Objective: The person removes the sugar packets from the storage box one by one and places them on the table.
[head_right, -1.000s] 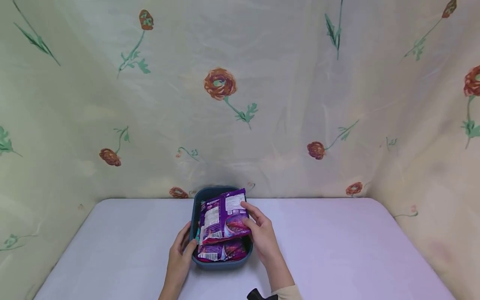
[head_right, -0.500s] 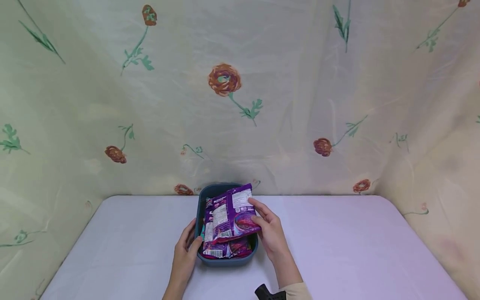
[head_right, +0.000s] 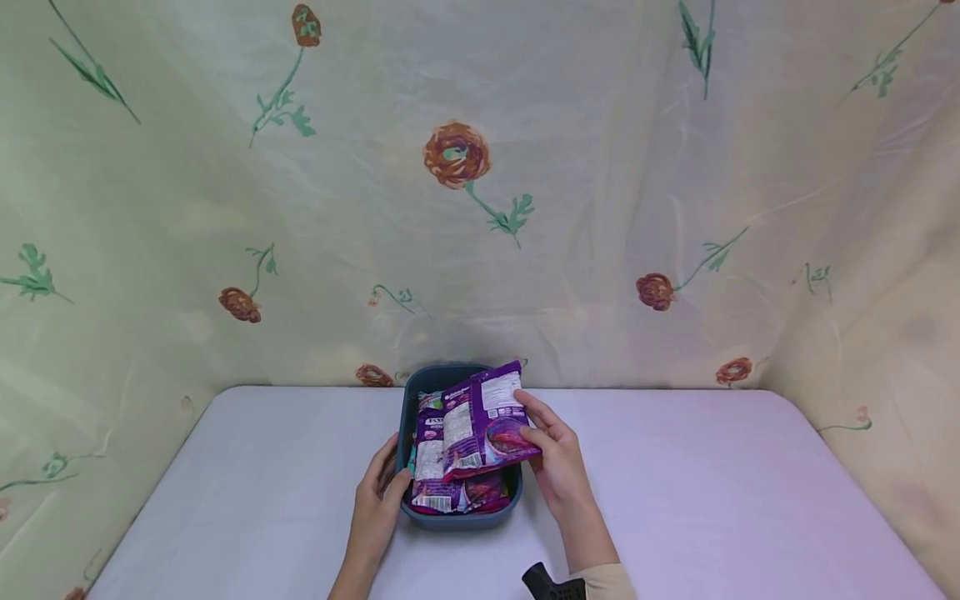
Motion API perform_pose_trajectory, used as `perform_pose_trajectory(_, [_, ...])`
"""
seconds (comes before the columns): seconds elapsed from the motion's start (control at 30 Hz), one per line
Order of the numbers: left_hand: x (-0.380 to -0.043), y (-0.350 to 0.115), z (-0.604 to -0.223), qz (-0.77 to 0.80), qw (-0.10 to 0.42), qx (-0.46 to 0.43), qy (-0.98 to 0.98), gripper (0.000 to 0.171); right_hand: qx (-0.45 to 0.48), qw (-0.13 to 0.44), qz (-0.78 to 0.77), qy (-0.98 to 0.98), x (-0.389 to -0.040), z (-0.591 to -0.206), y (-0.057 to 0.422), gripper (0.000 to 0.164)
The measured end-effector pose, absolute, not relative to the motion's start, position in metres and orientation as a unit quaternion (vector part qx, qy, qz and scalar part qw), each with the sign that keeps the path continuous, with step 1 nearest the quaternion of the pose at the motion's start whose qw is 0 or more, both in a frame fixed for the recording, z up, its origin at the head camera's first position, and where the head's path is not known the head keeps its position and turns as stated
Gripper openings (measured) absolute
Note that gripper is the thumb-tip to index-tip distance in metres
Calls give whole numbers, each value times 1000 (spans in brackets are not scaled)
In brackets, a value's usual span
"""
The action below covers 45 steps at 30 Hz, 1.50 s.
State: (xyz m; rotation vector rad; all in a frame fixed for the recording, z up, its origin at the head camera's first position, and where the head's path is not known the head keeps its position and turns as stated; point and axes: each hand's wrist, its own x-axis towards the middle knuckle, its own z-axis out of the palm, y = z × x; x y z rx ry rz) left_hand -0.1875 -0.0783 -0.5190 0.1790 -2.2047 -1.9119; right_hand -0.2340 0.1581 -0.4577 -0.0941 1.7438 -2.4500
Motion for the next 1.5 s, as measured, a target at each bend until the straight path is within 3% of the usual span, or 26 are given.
perform_pose_trajectory(1.5, [-186,-78,-519,-638,115,58,-759,52,-108,48,-839,531,-236,-460,193,47])
